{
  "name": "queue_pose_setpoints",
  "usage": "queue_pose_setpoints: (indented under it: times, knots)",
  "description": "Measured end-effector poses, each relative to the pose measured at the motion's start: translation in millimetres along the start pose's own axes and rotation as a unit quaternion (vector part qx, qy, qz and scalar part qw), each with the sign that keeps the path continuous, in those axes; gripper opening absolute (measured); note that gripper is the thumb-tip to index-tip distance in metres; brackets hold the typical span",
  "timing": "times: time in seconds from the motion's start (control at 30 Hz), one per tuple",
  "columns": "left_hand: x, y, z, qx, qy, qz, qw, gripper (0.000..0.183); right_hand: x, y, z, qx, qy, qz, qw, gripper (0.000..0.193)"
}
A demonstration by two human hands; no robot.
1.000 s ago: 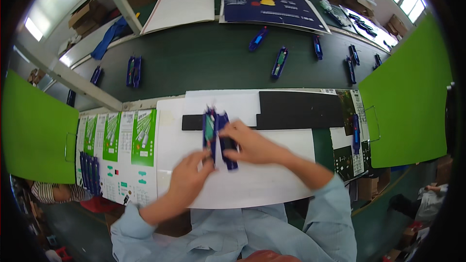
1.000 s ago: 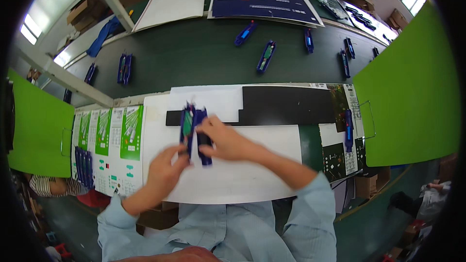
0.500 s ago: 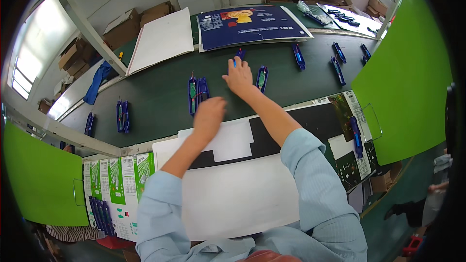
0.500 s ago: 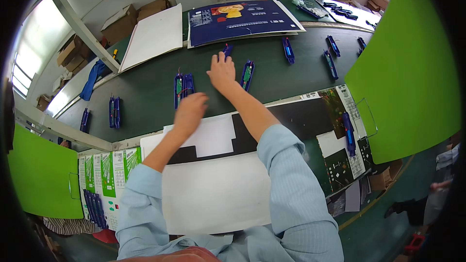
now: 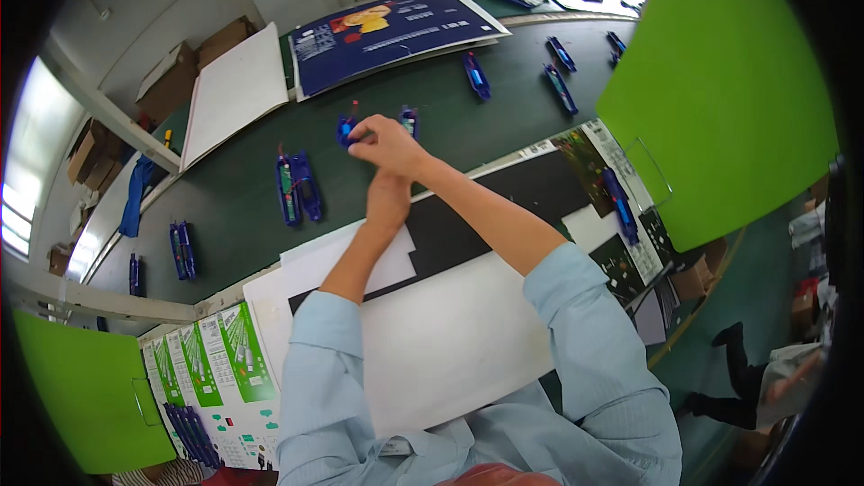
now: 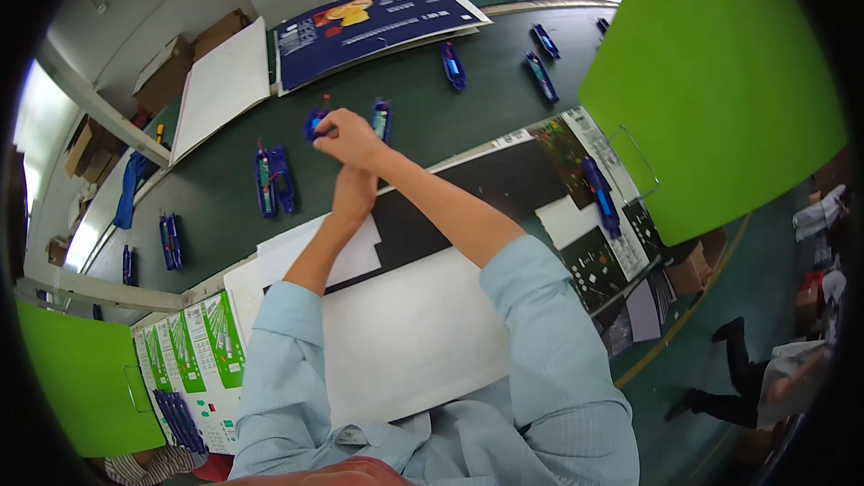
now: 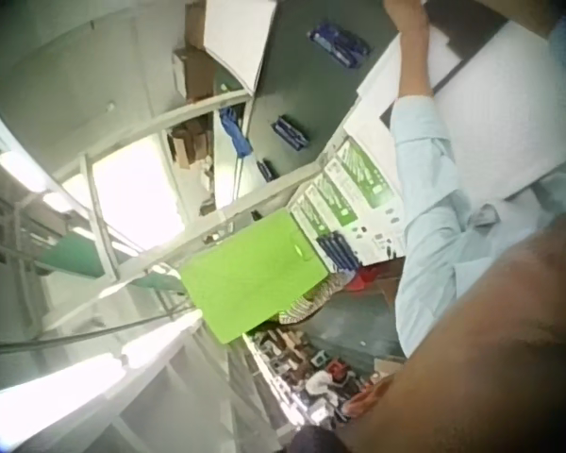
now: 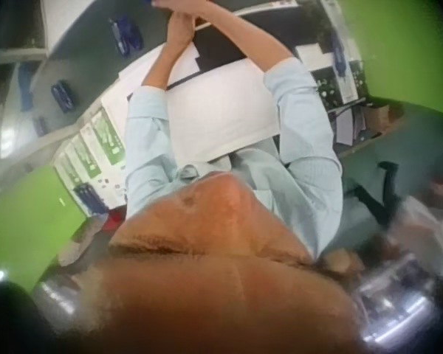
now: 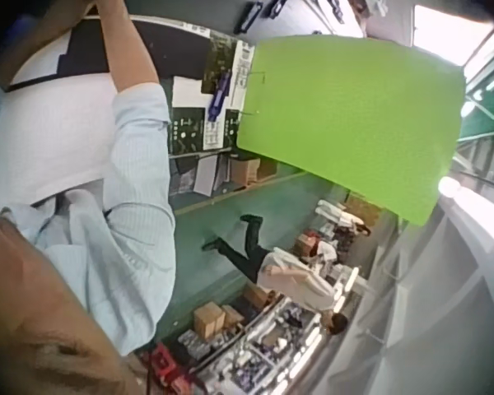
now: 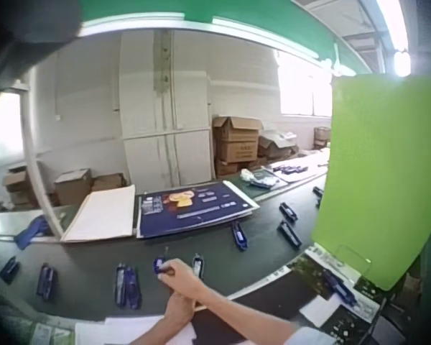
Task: The person assembles small blue electronic devices at a workstation. They repeatedly pick up a device, insert a red wire into a slot on the circuit board, and place the finished unit on the table. The process is repeated for multiple units throughout the clip.
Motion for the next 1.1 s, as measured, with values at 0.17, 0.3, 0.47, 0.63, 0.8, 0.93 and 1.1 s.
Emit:
queue_pose_setpoints:
  times: [0.17, 0.3, 0.47, 0.63, 0.8, 0.93, 1.1]
  knots:
    - [-77.9, -57.9, -55.0, -0.055, -0.081, 0.056, 0.994, 0.036, -145.5, 13.8, 105.0, -0.018, -0.085, 0.072, 0.994, 0.033]
    - [-182.4, -119.9, -164.5, 0.031, -0.017, 0.04, 0.999, 0.021, -262.4, 62.9, 136.7, -0.129, -0.131, 0.109, 0.977, 0.037]
    - [-314.1, -100.5, -226.0, -0.018, -0.069, 0.108, 0.992, 0.023, -358.4, 159.3, 108.2, -0.108, -0.054, 0.232, 0.965, 0.031]
    - [-356.4, -88.7, -205.1, -0.146, -0.156, 0.14, 0.967, 0.03, -341.0, 190.3, 104.7, -0.181, -0.074, 0.325, 0.925, 0.039]
    - [-296.8, -142.5, -135.6, -0.034, -0.191, 0.055, 0.979, 0.03, -206.3, 175.9, 78.5, -0.227, -0.089, 0.187, 0.952, 0.03]
    - [-279.1, -132.3, -55.1, 0.086, -0.204, -0.001, 0.975, 0.053, -116.4, 215.5, 27.1, -0.275, -0.029, 0.134, 0.951, 0.035]
    - [-304.1, -100.7, -8.0, 0.054, -0.247, -0.053, 0.966, 0.058, -96.1, 258.4, -23.9, -0.327, 0.009, 0.193, 0.925, 0.03]
Point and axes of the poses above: each hand's wrist, its own x-axis towards the middle knuckle, its own y-axis out of the palm, z = x × y, the point moved 9 cm from there along x, towards the middle knuckle, and after that the axes turned 14 degrees about z, right-handed, at the moved point
